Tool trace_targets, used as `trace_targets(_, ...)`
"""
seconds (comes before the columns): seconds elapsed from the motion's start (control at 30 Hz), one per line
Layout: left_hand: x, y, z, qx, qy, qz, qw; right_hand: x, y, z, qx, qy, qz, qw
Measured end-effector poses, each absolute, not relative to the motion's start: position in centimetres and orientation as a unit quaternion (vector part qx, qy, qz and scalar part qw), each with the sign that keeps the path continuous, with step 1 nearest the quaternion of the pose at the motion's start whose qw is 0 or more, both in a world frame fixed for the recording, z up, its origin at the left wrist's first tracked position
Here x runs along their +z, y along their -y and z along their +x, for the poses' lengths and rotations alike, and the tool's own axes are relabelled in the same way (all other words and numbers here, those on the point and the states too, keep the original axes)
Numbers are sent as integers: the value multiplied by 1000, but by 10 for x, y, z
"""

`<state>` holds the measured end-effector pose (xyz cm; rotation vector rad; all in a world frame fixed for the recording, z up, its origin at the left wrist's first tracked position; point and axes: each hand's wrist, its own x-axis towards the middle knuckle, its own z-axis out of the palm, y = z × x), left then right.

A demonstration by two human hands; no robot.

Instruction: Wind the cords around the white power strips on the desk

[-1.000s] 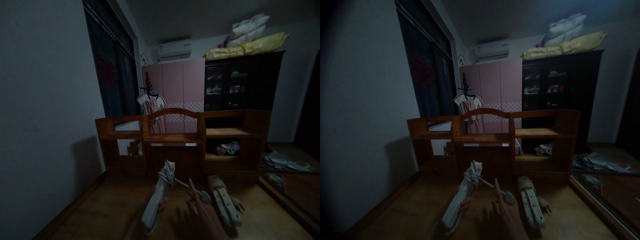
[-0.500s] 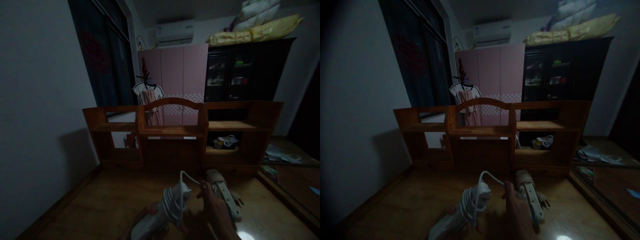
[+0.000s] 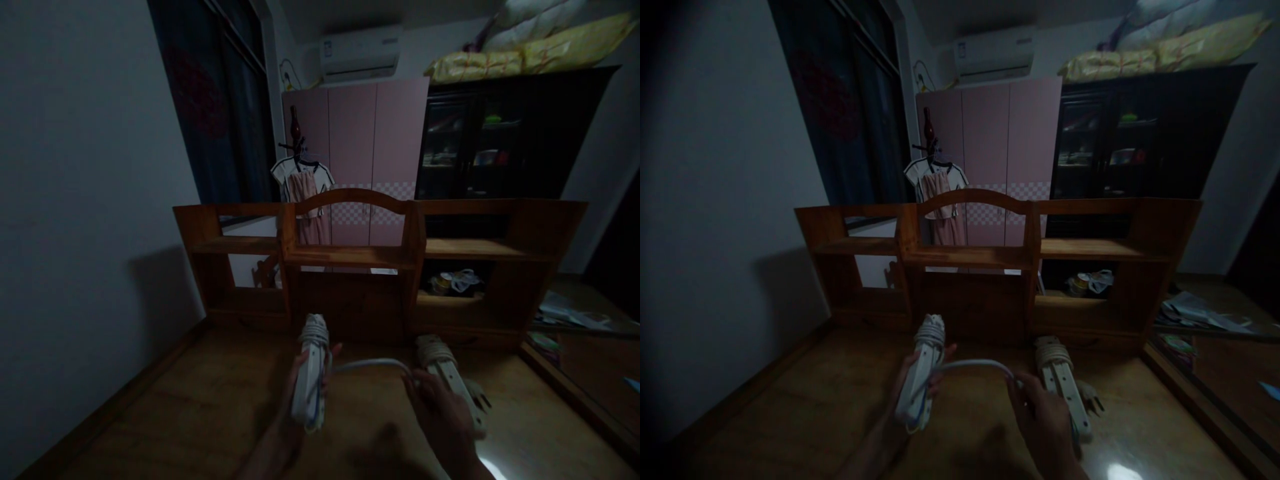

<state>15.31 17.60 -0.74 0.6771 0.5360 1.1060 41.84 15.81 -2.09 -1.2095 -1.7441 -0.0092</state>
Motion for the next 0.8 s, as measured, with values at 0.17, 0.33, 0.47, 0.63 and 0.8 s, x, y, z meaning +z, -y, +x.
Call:
trace_targets(0.17,-23,-188,141,630,-198,191,726,-29,-150,398,192,736,-447,471)
trace_targets(0.33,-29,-189,137,617,-128,190,753,-24,-142,383,396,646,-437,484)
trace_targets(0.47,-30,-187,142,569,-121,219,783,-13,-149,384,582,498,-387,513)
trace_targets(0.63,-34,-186,146,509,-70,253,820,-21,-166,389,657,362,-348,562)
trace_targets(0.8,-31,-182,142,394,-40,305,866,-37,-174,391,704,274,-310,577)
